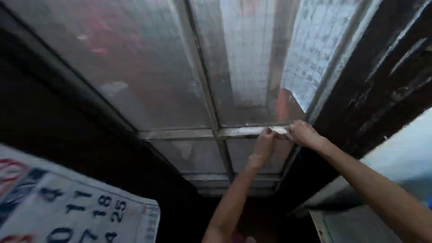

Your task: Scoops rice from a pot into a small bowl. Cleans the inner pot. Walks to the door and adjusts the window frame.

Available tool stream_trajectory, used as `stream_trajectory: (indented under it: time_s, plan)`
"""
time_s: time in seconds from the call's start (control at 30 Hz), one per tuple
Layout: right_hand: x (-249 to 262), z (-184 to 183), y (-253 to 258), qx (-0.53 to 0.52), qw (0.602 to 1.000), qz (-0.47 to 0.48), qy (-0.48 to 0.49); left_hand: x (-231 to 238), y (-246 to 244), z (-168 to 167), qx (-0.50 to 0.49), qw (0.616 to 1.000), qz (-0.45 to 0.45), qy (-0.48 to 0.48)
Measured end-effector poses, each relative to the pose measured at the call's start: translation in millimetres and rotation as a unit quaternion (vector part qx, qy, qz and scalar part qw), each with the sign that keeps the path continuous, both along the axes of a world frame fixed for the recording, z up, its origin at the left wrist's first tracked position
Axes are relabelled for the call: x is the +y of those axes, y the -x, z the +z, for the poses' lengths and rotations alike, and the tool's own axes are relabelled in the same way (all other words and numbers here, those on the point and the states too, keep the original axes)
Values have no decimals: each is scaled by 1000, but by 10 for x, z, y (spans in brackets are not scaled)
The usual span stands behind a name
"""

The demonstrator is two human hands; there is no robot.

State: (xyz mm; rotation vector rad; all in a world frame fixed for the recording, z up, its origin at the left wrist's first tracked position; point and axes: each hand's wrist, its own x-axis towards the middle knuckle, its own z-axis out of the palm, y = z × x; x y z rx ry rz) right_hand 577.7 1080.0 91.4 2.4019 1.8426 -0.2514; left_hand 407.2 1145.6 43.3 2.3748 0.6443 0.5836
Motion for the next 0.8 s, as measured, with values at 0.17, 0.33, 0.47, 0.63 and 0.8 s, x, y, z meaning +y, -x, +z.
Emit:
stream_trajectory:
  time_s: [0.17,0.33,0.47,0.63,0.8]
  plan:
    - [-16,149,70,15,1000,-16,12,43,-35,187,22,1000,3,2]
    - [-4,175,54,14,999,-20,24,68,-90,266,46,999,-7,-9]
    - [67,119,-44,27,999,-23,29,123,-139,219,47,998,-13,-39]
    - [156,191,65,24,996,-56,58,157,-151,195,33,999,-5,-37]
    - [221,359,121,54,990,-82,97,220,-130,245,73,997,-25,-20]
